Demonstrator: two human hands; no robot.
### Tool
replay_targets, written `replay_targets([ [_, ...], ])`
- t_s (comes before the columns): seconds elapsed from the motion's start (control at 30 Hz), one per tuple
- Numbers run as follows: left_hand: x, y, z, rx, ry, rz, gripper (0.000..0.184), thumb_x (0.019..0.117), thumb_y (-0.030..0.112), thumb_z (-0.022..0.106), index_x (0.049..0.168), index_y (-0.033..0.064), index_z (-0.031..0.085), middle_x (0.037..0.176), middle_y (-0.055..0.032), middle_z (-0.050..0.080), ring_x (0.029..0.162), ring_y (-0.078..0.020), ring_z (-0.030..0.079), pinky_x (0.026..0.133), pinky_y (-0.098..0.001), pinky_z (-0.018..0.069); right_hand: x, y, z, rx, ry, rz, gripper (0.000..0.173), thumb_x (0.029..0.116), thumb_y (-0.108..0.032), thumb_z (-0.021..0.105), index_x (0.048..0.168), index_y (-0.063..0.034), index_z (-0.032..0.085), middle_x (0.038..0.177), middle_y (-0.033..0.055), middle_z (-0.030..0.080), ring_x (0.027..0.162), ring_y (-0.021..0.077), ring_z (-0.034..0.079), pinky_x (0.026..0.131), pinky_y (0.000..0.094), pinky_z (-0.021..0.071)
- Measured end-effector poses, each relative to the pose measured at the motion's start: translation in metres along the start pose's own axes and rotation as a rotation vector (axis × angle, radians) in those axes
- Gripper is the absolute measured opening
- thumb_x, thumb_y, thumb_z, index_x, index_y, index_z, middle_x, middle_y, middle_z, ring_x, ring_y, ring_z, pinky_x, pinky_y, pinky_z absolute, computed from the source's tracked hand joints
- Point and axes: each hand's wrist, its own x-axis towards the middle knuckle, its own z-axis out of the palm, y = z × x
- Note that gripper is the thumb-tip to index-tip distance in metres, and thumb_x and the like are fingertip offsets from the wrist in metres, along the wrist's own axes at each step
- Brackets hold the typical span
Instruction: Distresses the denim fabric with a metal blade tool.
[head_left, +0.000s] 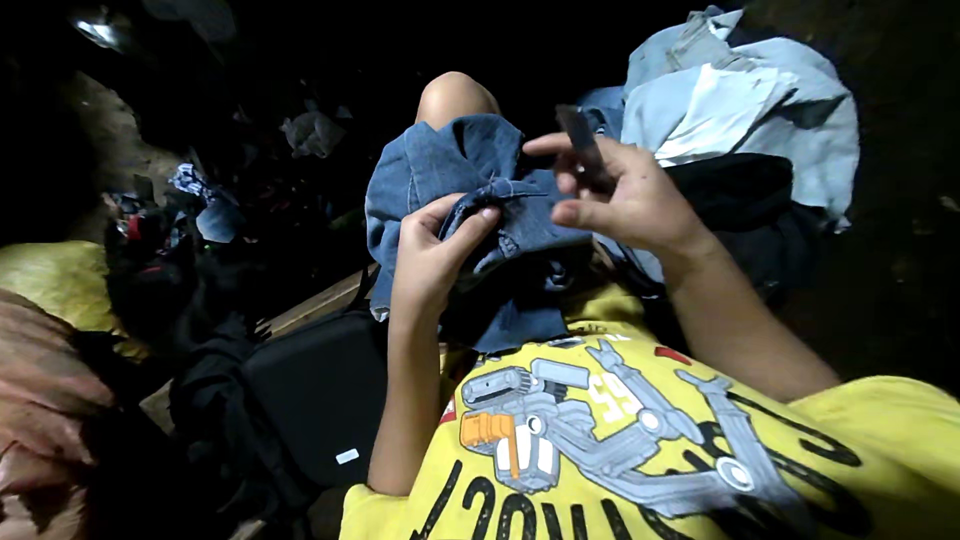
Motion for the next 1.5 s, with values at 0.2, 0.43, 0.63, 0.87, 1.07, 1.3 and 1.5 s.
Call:
replay_targets([
  [0.2, -0.002, 0.004, -0.001, 0.139, -0.047, 0.120, 0.012, 0.0863, -0.002, 0.066, 0.091, 0.0075, 0.070, 0.081, 0.0076, 0.068, 0.072, 0.0049, 0.063, 0.066, -0.0130, 0.0543, 0.020, -0.003, 0.013, 0.050, -0.106, -0.091, 0.036, 0.0838, -0.013, 0.077, 0.117, -0.0013, 0.069, 0.102, -0.0018, 0.069, 0.068, -0.0103, 0.049, 0.057, 0.0073, 0.0399],
  [0.43, -0.002, 0.006, -0.007, 0.255, 0.005, 0.240, 0.016, 0.0879, -0.002, 0.063, 0.103, 0.0016, 0.067, 0.090, 0.0067, 0.069, 0.081, 0.0063, 0.063, 0.075, -0.0125, 0.0538, 0.015, -0.007, 0.004, -0.060, -0.095, -0.195, 0.028, 0.0892, -0.018, 0.074, 0.108, 0.0009, 0.067, 0.094, -0.0010, 0.068, 0.083, -0.0071, 0.060, 0.075, 0.0094, 0.0514],
  [0.63, -0.007, 0.011, -0.007, 0.396, 0.022, 0.282, 0.011, 0.0951, 0.003, 0.061, 0.101, -0.0008, 0.069, 0.093, 0.0012, 0.067, 0.083, 0.0060, 0.061, 0.075, -0.0100, 0.0507, 0.017, -0.012, 0.012, 0.013, -0.089, -0.209, 0.022, 0.0901, -0.016, 0.073, 0.105, 0.0001, 0.068, 0.095, -0.0031, 0.069, 0.084, -0.0083, 0.061, 0.076, 0.0086, 0.0516],
  [0.87, -0.008, 0.014, 0.003, 0.242, 0.041, 0.218, 0.015, 0.0863, -0.003, 0.068, 0.100, 0.0031, 0.065, 0.084, 0.0050, 0.065, 0.074, 0.0056, 0.061, 0.068, -0.0108, 0.0528, 0.017, -0.012, 0.019, -0.124, 0.001, -0.276, 0.035, 0.0925, -0.021, 0.071, 0.117, 0.0039, 0.067, 0.104, 0.0051, 0.068, 0.084, -0.0050, 0.056, 0.073, 0.0097, 0.0455],
  [1.07, -0.003, 0.008, 0.007, 0.106, 0.082, 0.107, 0.013, 0.0851, -0.002, 0.067, 0.096, 0.0052, 0.070, 0.085, 0.0076, 0.070, 0.078, 0.0040, 0.066, 0.073, -0.0153, 0.0565, 0.022, -0.007, 0.013, -0.363, 0.058, -0.436, 0.021, 0.0973, -0.016, 0.066, 0.101, 0.0031, 0.075, 0.095, 0.0139, 0.069, 0.079, 0.0082, 0.060, 0.069, 0.0187, 0.0482],
  [1.3, 0.001, 0.007, 0.007, -0.065, 0.106, -0.024, 0.014, 0.0871, -0.003, 0.064, 0.092, 0.0094, 0.071, 0.080, 0.0078, 0.071, 0.073, 0.0013, 0.067, 0.070, -0.0183, 0.0584, 0.021, -0.012, 0.004, -0.456, 0.094, -0.314, 0.036, 0.1059, -0.028, 0.052, 0.105, 0.0029, 0.070, 0.092, 0.0118, 0.065, 0.079, 0.0117, 0.060, 0.068, 0.0236, 0.0493],
  [1.5, 0.005, 0.004, 0.005, -0.109, 0.131, -0.028, 0.014, 0.0870, -0.004, 0.066, 0.092, 0.0085, 0.071, 0.081, 0.0056, 0.071, 0.073, -0.0008, 0.068, 0.070, -0.0195, 0.0591, -0.015, -0.028, 0.010, -0.513, 0.051, -0.195, 0.054, 0.1105, -0.040, 0.034, 0.143, -0.0002, 0.052, 0.100, 0.0114, 0.063, 0.077, 0.0158, 0.060, 0.061, 0.0303, 0.0504],
])
